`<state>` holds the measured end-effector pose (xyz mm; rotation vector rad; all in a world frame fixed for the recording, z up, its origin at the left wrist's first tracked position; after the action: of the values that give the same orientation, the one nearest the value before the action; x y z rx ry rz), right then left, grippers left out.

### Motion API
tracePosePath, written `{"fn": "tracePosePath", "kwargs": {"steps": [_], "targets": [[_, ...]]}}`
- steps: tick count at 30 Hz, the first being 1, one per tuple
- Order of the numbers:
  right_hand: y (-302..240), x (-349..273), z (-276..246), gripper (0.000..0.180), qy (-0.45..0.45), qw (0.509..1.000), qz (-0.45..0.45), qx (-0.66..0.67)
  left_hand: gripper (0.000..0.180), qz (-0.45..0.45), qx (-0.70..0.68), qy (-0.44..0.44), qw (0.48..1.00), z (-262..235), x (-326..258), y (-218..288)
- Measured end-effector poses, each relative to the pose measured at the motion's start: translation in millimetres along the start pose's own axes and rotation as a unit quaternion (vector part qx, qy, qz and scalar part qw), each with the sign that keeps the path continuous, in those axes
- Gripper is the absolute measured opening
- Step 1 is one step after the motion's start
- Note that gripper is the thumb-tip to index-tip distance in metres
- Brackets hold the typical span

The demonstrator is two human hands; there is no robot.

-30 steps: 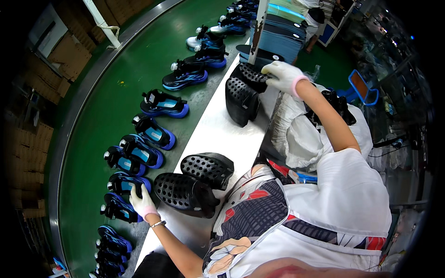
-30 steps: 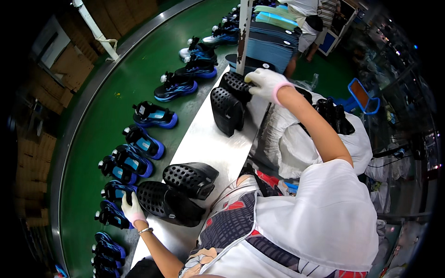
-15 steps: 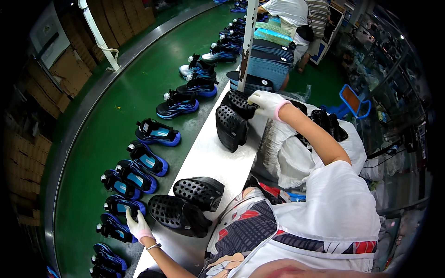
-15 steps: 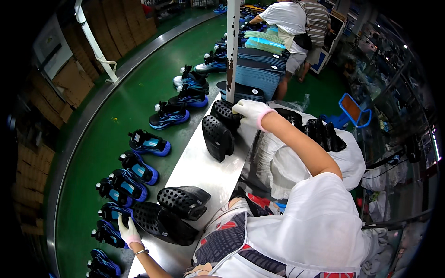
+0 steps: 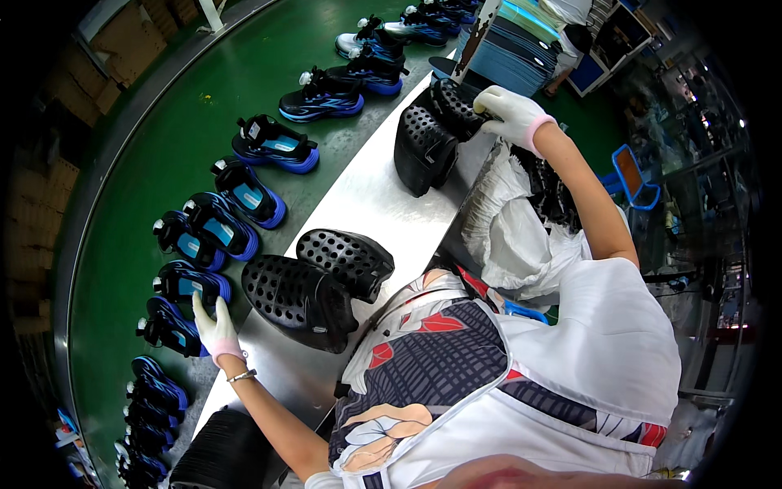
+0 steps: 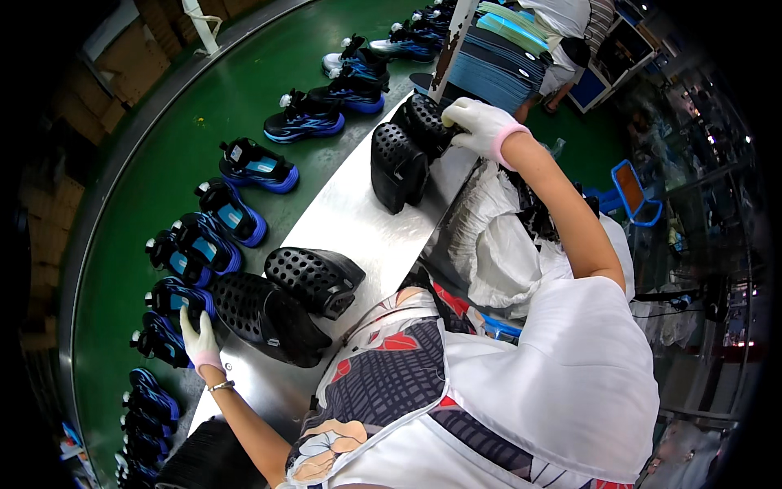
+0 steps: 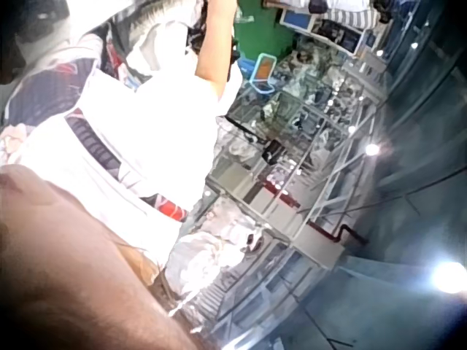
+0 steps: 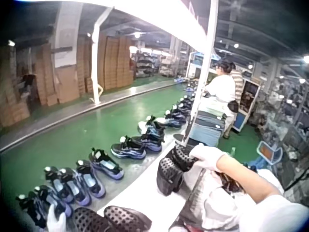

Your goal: The person places black plastic components onto blue and black shoes on a conveyor belt and then removes the completed shoes from the belt.

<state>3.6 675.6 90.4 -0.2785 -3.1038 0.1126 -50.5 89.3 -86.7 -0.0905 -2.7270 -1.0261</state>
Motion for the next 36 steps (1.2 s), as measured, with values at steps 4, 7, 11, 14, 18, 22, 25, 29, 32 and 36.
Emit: {"fn": "tracePosePath", "kwargs": {"steps": [4, 7, 11, 14, 18, 22, 25, 29, 32, 36], "targets": [[-11, -2, -7, 0.027, -0.010, 1.000, 0.003, -0.021, 0.056, -0.007, -0.011, 0.006, 1.000, 0, -2, -5], [-11, -2, -18, 0.027, -0.002, 1.000, -0.009, -0.024, 0.056, -0.011, -0.036, 0.004, 0.999, 2, -2, 1], [-23, 5, -36, 0.026, 0.010, 1.000, -0.014, -0.026, 0.056, -0.013, -0.053, -0.001, 0.999, 2, -4, -3], [-48, 15, -52, 0.028, 0.044, 0.997, -0.060, -0.017, 0.057, -0.059, -0.018, 0.012, 0.998, -22, -8, 5], [-140, 20, -72, 0.031, 0.059, 0.988, -0.133, 0.056, 0.057, -0.041, 0.007, 0.097, 0.994, -70, -3, 24], [-269, 16, -63, 0.032, 0.030, 0.942, -0.311, 0.122, 0.058, -0.008, -0.398, 0.097, 0.912, -77, 5, 81], [-376, -14, -67, 0.030, 0.022, 0.860, -0.487, 0.149, 0.083, 0.064, -0.554, 0.017, 0.830, -90, -5, 111], [-462, -51, -46, 0.024, -0.036, 0.793, -0.584, 0.171, 0.079, 0.046, -0.790, -0.003, 0.612, -84, -21, 108], [-495, -55, -16, 0.029, -0.141, 0.804, -0.555, 0.157, 0.051, 0.056, -0.769, 0.048, 0.635, -89, -28, 85], [-515, -41, 25, 0.047, -0.230, 0.868, -0.436, 0.052, 0.043, 0.055, -0.717, 0.147, 0.679, -83, -31, 53]]}}
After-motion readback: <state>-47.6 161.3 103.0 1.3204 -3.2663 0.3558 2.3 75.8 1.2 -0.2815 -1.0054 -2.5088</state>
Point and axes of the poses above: each hand's wrist, its own x-axis towards the middle knuckle, its own z-axis out of the palm, y = z × x, the point moved 7 cm from there along x, towards the middle knuckle, and after that the axes turned 13 degrees about z, right-handed, at the moved point
